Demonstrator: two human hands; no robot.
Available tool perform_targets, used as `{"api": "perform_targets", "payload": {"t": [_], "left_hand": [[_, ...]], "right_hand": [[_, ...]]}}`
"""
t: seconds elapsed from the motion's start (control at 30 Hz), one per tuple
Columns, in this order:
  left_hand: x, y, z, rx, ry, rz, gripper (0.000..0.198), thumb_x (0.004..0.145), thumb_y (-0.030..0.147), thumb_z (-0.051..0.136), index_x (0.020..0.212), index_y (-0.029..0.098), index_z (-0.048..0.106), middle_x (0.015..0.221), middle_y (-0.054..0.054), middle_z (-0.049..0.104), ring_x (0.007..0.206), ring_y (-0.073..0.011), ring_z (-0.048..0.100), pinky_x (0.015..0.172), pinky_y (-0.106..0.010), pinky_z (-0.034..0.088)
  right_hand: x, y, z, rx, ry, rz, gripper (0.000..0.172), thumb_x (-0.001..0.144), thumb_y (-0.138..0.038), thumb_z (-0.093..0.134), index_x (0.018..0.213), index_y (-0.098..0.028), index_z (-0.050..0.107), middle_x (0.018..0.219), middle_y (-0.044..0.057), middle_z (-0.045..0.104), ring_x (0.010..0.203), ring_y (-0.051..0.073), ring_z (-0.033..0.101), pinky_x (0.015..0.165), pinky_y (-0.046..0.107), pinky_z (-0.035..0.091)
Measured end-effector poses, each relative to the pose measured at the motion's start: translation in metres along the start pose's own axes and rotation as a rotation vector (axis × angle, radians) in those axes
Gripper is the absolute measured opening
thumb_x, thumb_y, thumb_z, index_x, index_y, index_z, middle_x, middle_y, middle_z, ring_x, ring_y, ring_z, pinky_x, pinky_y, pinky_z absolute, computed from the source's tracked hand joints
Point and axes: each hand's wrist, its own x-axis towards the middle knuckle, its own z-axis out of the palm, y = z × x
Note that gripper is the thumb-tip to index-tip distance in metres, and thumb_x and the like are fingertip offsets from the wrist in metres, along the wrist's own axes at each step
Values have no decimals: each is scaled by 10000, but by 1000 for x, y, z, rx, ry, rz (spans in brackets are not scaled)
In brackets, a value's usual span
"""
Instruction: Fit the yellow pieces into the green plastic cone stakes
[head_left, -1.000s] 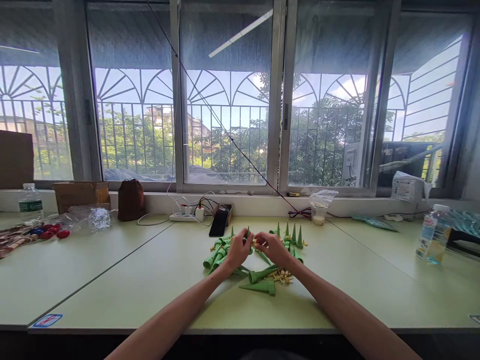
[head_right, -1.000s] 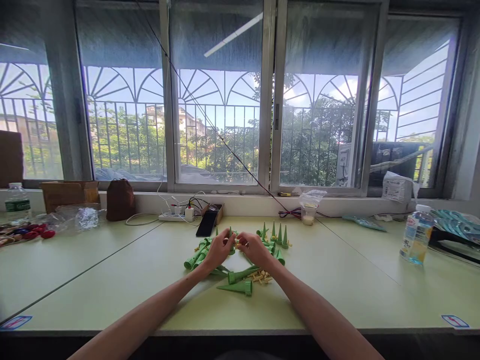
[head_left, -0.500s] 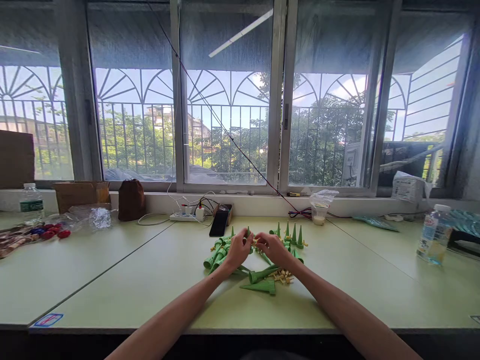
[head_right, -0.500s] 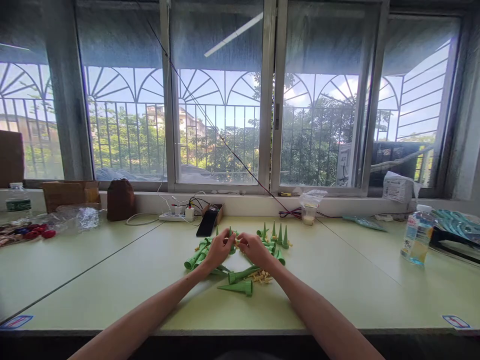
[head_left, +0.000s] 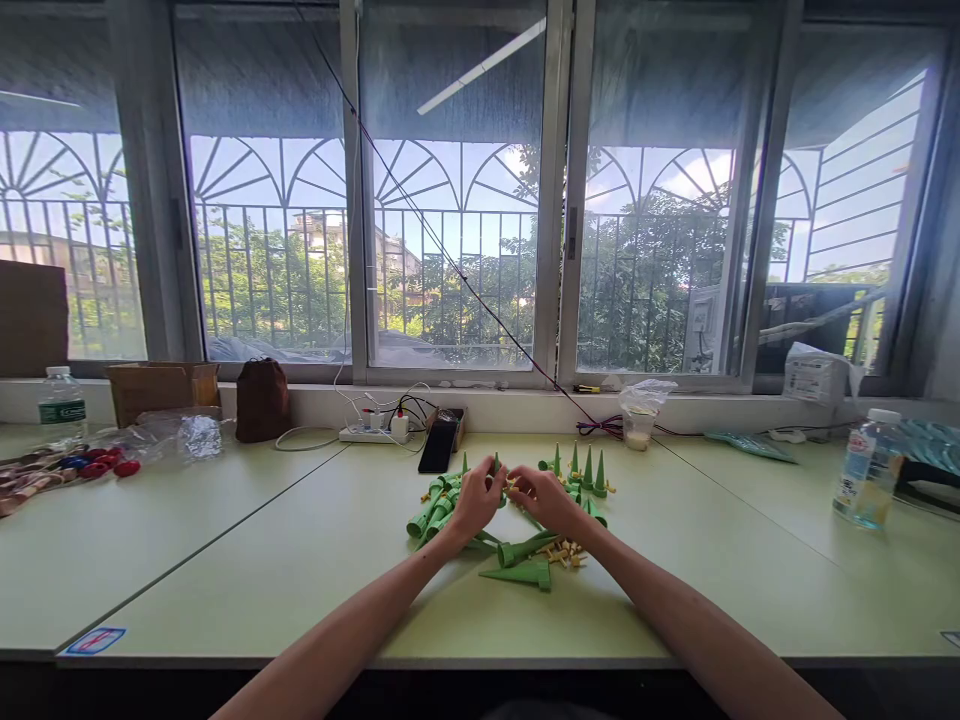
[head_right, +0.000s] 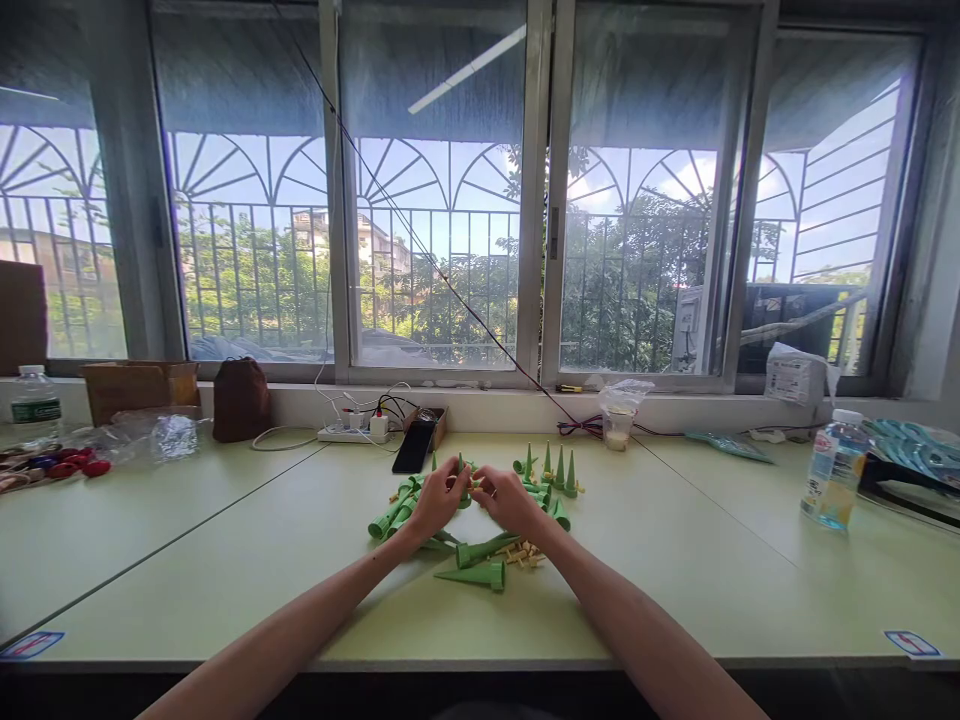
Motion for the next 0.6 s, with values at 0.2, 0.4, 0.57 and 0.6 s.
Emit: {"api": "perform_targets", "payload": {"t": [0.2, 0.4, 0.57, 0.6], "left_hand": [[0, -1, 0, -4, -8, -12, 287, 890, 407, 437, 687, 207, 399, 622, 38, 498, 564, -115, 514, 536, -216, 355], [0, -3, 1, 3, -8, -4, 300, 893, 415, 433, 681, 207, 389, 605, 45, 476, 534, -106, 471, 521, -213, 334], [-1, 0, 0, -11, -23, -8, 281, 894, 410, 422, 702, 205, 411, 620, 34, 509, 542, -112, 484, 529, -217, 340], [-1, 1, 0, -6, -20, -9, 280, 893, 409, 423, 700, 206, 411, 619, 33, 511, 544, -113, 483, 530, -218, 340]], "right_hand": [[-1, 1, 0, -32, -1, -1, 123, 896, -202, 529, 995, -180, 599, 652, -12, 644, 582, 124, 581, 600, 218, 419], [-1, 0, 0, -35, -23, 7, 143, 922, -219, 492, 1007, -172, 598, 620, -16, 632, 545, 120, 573, 592, 221, 418], [0, -1, 0, -48, -12, 0, 173, 913, -265, 523, 1038, -172, 598, 739, 31, 676, 645, 145, 618, 603, 227, 441], [0, -1, 0, -43, -9, -3, 175, 904, -259, 536, 1044, -174, 596, 776, 40, 683, 676, 150, 627, 614, 228, 449]]}}
